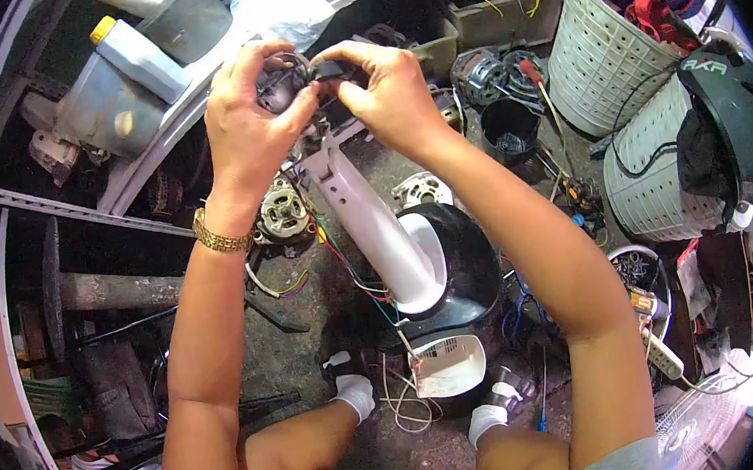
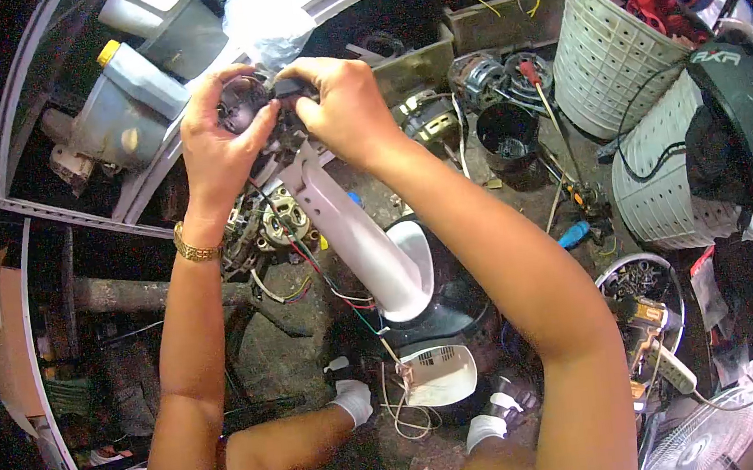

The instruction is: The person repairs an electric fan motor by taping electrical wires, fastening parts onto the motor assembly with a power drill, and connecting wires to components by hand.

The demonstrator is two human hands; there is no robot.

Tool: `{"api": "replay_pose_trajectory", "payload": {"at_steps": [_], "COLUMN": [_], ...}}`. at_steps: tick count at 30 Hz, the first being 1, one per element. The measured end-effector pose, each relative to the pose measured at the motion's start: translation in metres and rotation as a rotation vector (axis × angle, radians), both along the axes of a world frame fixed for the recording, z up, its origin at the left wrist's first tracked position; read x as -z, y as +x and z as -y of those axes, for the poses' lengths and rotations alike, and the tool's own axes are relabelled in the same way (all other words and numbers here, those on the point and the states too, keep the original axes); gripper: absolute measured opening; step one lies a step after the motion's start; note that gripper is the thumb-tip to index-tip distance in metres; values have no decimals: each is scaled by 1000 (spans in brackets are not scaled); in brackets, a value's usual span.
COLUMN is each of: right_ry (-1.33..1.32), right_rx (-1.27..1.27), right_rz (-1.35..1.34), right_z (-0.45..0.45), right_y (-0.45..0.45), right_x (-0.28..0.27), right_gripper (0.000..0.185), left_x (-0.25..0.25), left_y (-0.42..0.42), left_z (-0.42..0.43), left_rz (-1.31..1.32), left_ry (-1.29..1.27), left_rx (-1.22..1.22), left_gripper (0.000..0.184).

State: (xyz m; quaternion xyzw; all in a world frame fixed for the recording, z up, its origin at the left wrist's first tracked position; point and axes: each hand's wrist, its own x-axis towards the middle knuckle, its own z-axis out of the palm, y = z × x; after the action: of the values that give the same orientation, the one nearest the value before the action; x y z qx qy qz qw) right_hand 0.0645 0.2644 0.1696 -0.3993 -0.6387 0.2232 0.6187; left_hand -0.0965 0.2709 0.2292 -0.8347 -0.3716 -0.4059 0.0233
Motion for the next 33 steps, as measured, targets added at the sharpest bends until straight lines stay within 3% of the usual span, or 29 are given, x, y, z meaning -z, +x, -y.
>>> {"api": "replay_pose_trajectory", "payload": {"at_steps": [7,13,14,18,22,23,25,26,27,28,30,31,33], "right_ry": [206,252,226,309,279,422,457,143,301,-166,-645,-939,-940], "right_rx": [64,126,-4,36,-17,50,155,-49,155,186,149,157,338], "right_rz": [39,124,-82,-27,127,169,193,69,89,231,-101,-230,-9], "right_z": [-9,-18,-12,-15,-10,-9,15,50,56,112,178,216,280], "right_y": [7,9,16,17,29,35,65,90,99,121,134,140,143], "right_x": [1,-5,-3,-6,-10,-6,9,7,54,57,137,169,226], "right_gripper": [34,29,30,26,38,48,48,50,36,40,33,29,19], "left_x": [3,12,15,17,19,21,24,23,26,29,30,36,43], "left_y": [4,3,3,2,-9,-15,-37,-47,-66,-87,-107,-134,-164], "left_z": [-3,-14,-16,-20,-23,-28,-39,-37,-39,-40,-29,-28,-11], "left_rz": [-112,-165,-164,-127,-157,-136,-142,-149,-145,-140,-120,-69,-5], "left_ry": [152,285,322,325,288,278,268,276,225,178,299,242,178], "left_rx": [19,-59,-66,-52,-136,-127,-98,-114,-140,-168,32,-7,-96], "left_gripper": [39,35,34,26,25,26,25,24,24,24,27,27,27]}}
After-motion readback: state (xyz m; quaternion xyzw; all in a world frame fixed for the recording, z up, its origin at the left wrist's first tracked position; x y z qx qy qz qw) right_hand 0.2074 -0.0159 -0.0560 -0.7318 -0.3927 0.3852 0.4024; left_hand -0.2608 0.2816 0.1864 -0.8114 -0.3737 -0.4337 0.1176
